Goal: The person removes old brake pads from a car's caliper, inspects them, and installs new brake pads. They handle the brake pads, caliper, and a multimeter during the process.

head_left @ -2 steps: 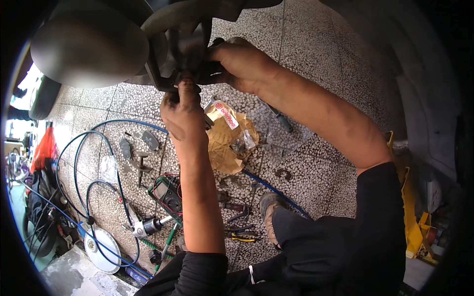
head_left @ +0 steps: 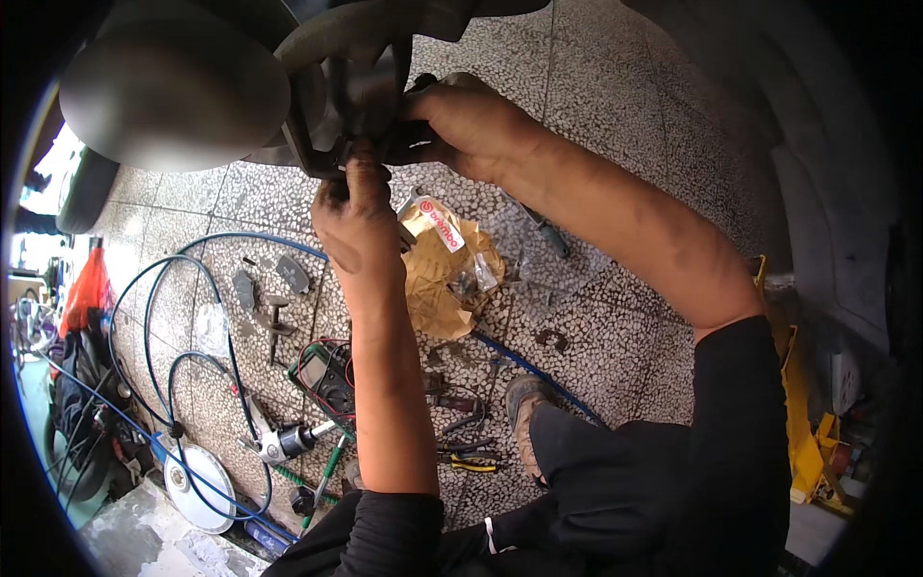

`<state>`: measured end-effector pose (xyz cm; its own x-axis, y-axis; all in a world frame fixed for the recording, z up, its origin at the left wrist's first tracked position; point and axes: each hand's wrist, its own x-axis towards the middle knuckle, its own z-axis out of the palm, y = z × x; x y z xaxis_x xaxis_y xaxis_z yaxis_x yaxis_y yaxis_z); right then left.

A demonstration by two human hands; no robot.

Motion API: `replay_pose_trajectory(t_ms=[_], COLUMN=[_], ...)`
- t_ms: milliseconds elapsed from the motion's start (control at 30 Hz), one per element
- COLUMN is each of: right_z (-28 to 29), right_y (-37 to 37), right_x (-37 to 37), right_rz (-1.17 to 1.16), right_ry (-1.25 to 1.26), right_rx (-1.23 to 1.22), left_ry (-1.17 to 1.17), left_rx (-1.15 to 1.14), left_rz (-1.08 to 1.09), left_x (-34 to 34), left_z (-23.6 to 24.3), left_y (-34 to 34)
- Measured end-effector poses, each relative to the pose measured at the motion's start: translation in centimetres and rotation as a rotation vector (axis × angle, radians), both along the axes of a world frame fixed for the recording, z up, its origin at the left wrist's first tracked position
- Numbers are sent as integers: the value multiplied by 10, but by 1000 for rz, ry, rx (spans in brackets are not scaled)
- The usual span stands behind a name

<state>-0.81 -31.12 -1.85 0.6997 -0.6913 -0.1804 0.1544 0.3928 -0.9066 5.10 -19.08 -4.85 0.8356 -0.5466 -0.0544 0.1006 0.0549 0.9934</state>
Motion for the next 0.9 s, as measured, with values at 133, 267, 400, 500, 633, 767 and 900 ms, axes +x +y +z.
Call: replay_pose_trajectory(t_ms=[133,267,400,500,633,767,900], right_z=[0,1,-3,-2,-16,-17,-16], right_y=[0,-2,-8,-12,15,43,49], right_x=[1,-2,-9,-14,-27,-42,-27], right_rz=[-6,25,87,137,117,300,255], right_ry=[5,33,-20,-83,-111,-38,-98], right_rx=[3,-8,0,95,169,100,90], left_ry=[-24,-55,-9,69,406,74,184], left_rx=[-31,46,19,-54,-359,-294,-250], left_rz=[16,51,-105,-186,-428,-530,-538], left_x=[3,2,13,12,32,39,41], left_z=[-5,-2,-7,-4,-19,-37,-47], left_y=[-2,-3,1,6,23,42,56])
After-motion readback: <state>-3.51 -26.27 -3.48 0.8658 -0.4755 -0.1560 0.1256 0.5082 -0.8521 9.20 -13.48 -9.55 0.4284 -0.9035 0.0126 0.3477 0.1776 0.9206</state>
